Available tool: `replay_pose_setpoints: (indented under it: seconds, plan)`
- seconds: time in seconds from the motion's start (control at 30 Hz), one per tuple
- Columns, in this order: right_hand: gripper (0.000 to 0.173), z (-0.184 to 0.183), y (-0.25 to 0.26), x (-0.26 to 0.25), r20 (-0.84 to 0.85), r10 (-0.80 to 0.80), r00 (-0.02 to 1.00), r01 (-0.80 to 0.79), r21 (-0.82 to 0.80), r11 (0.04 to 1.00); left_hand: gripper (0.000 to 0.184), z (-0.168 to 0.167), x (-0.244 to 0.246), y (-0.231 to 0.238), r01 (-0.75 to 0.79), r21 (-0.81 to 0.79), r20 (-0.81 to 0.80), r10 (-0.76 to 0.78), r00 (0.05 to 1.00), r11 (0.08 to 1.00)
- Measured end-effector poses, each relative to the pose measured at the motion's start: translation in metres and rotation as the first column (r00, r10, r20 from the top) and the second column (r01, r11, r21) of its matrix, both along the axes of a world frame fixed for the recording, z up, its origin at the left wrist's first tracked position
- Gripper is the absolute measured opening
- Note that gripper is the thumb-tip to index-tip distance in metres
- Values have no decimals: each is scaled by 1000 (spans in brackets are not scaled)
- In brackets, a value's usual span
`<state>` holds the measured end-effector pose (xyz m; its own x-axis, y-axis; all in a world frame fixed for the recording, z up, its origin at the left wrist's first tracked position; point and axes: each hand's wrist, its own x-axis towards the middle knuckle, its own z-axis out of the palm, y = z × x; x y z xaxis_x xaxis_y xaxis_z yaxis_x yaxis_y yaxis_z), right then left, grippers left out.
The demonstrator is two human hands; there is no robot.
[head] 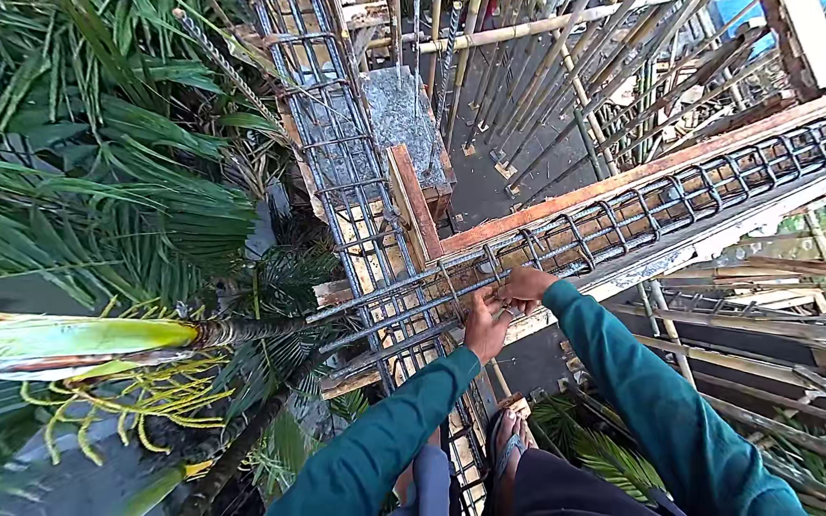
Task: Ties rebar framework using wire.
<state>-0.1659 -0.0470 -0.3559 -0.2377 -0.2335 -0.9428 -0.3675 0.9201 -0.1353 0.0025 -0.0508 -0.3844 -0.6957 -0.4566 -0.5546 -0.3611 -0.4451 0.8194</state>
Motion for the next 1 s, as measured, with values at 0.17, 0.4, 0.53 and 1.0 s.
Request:
replay_pose_setpoints:
  seconds: [0.17,0.4,0.53,1.0]
  plan:
    - [33,1,-9,-6,73,-14,997,10,50,999,53,5,4,-4,-61,134,-24,65,998,989]
    - [31,4,-8,-9,124,-27,992,22,43,999,42,25,1,4,-192,239,59,184,981,952]
    - [29,4,-11,-9,145,-37,989,26,74,997,38,36,1,4,-266,404,164,216,962,875]
    - [29,20,-22,27,-137,436,890,-425,99,900,38,12,19,-7,104,21,66,-105,992,994]
